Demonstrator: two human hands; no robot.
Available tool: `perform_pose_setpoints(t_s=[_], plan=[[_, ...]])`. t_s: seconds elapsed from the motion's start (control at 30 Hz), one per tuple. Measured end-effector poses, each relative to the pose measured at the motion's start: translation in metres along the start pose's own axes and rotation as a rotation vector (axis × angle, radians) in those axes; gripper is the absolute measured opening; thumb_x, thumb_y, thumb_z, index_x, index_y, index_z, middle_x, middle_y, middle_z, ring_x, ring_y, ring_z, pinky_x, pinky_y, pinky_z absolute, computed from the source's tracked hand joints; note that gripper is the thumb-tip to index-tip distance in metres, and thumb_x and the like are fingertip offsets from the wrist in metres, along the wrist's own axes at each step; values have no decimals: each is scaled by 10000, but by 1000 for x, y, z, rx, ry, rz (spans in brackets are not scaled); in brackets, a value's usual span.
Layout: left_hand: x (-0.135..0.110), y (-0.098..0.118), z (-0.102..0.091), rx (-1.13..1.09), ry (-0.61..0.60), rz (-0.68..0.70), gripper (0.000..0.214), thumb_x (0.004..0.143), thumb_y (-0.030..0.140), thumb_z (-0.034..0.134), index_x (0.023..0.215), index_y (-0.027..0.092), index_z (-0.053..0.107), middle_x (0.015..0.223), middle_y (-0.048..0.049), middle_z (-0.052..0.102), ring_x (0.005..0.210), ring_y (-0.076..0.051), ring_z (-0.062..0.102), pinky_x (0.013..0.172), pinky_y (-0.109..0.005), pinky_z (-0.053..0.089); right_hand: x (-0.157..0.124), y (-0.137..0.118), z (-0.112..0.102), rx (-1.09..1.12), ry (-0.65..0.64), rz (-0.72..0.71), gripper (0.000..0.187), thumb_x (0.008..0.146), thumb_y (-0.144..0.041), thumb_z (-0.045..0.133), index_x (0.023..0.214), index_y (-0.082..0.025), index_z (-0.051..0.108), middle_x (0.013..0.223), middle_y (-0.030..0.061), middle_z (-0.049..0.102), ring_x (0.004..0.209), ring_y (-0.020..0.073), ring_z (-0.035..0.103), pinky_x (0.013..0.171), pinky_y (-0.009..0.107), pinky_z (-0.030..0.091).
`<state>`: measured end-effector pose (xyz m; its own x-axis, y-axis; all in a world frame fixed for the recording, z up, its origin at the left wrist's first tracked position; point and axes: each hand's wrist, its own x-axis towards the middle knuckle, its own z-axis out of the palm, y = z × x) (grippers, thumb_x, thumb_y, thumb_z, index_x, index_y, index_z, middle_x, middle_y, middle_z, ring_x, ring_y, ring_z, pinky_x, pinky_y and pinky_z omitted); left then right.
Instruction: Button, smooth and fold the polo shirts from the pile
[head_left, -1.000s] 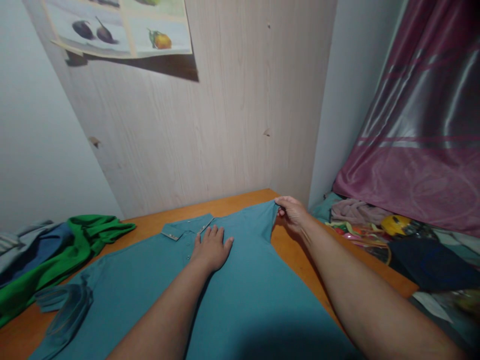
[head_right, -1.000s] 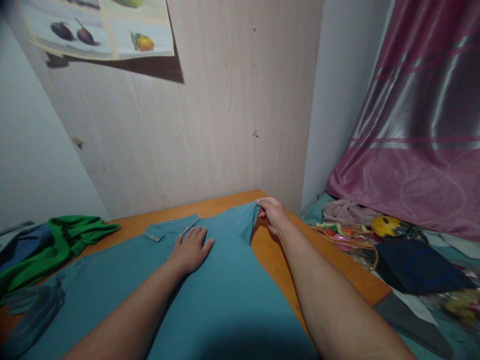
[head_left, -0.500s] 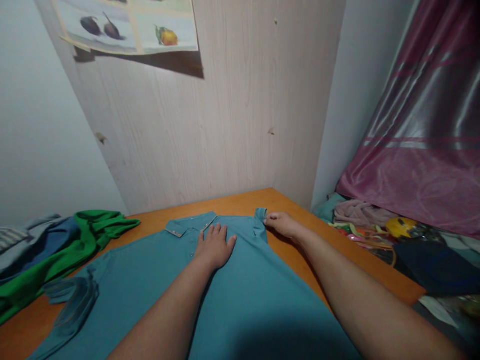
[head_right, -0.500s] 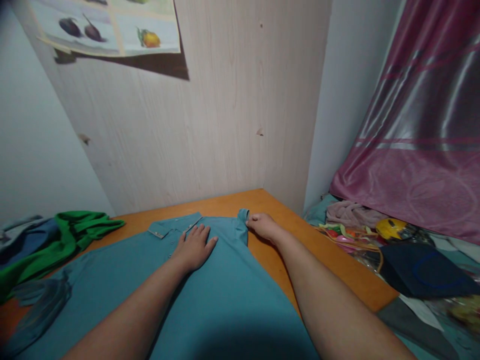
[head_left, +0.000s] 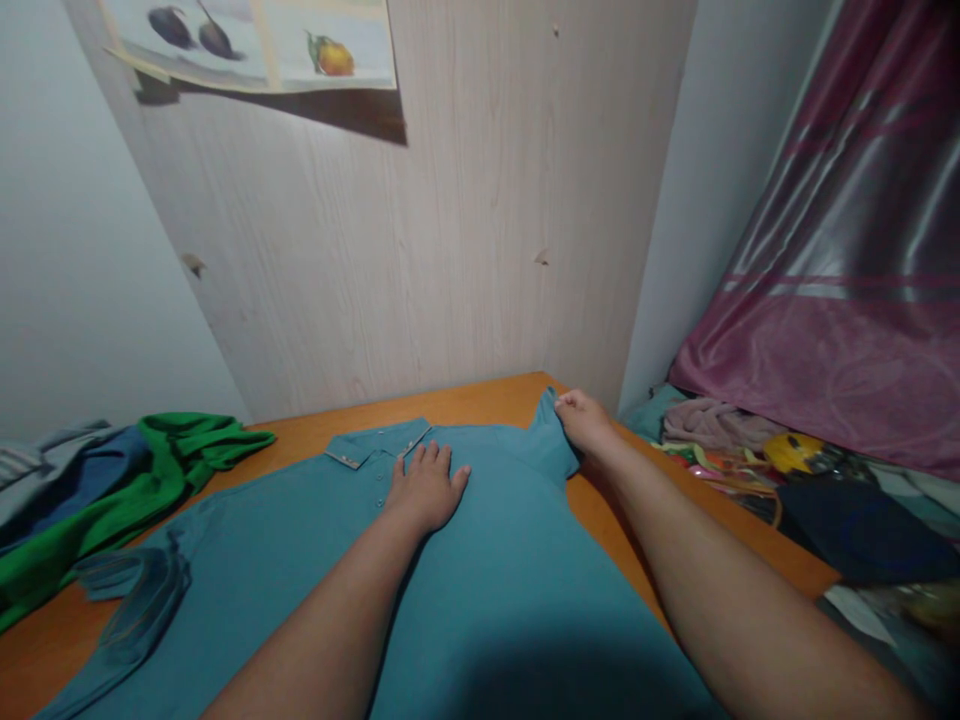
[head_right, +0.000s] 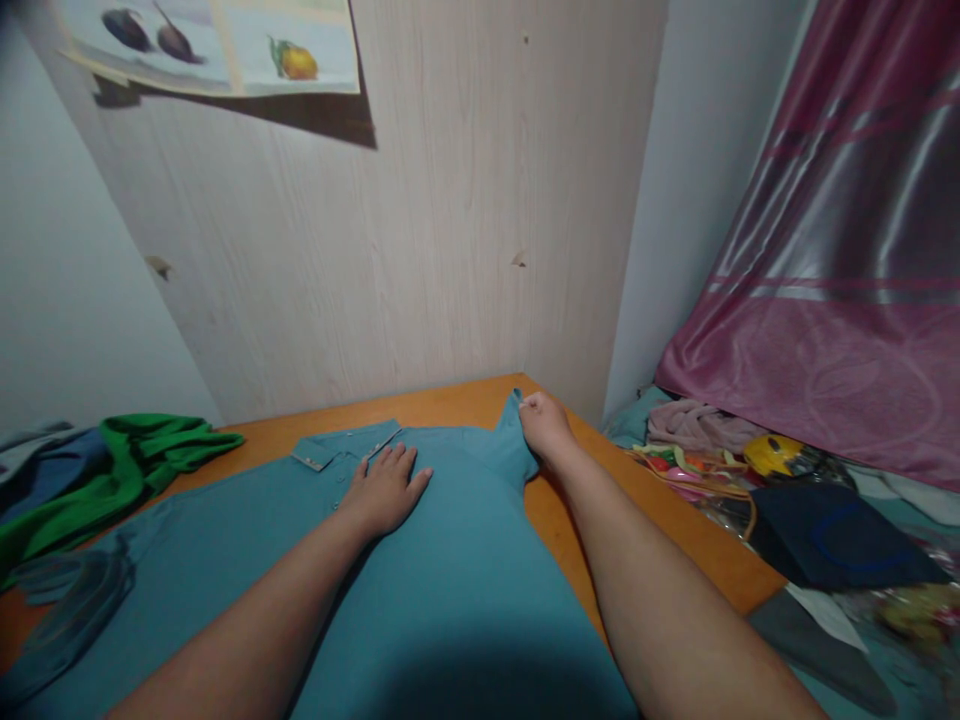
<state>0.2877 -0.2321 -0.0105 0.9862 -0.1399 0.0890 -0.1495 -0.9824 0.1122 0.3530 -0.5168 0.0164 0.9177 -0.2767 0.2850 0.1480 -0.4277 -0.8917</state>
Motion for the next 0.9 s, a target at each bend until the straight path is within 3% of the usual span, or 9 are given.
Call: perform_pose_setpoints(t_s=[0.13,0.27,0.4,0.53,0.7,0.8,0.9], plan=[[0,1,-2,14,-2,5,751,985,635,221,1542,164,401,1651,-161,307,1538,-351,234,1211,-622,167,1,10,-10,-142,-58,87,281,798,-312,688,593,-230,515,533,-9,496,576,154,468,532,249,311],[-1,1,-2,22,5,14,744,991,630,215,1531,158,414,1650,-164,310,1537,-351,239,1214,-607,171,-8,12,-18,-178,-248,210,433,816,-502,709,543,-217,529,435,-8,476,423,129,416,440,259,296],[0,-2,-1,15,9,16,749,988,648,219,1534,171,406,1649,-161,314,1538,-352,233,1209,-615,176,-14,6,-32,-194,-439,279,523,713,-629,782,521,-210,535,407,30,529,369,124,426,365,244,264],[0,-2,-6,-13,22,29,756,978,665,275,1537,172,399,1646,-169,319,1528,-379,251,1200,-618,204,-15,0,-40,-304,-625,241,471,609,-482,890,483,-205,529,394,21,524,353,114,422,356,241,243],[-5,16,-19,-106,107,157,622,1008,535,341,1497,171,466,1630,-136,367,1524,-324,286,1229,-543,219,-15,3,-31,-265,-579,191,314,653,-233,794,537,-213,503,410,-60,466,382,82,392,397,215,255],[-10,30,-19,-222,61,363,577,1020,493,336,1502,207,474,1608,-79,420,1512,-248,329,1245,-437,241,-14,7,-28,-273,-511,192,292,748,-267,714,557,-218,499,410,-51,450,384,94,396,403,228,263],[-16,39,-12,-239,-33,489,599,1021,539,318,1527,246,448,1635,-46,373,1532,-254,283,1249,-456,232,-13,7,-32,-325,-454,196,339,769,-342,739,544,-212,523,419,-16,485,387,104,411,406,245,253]])
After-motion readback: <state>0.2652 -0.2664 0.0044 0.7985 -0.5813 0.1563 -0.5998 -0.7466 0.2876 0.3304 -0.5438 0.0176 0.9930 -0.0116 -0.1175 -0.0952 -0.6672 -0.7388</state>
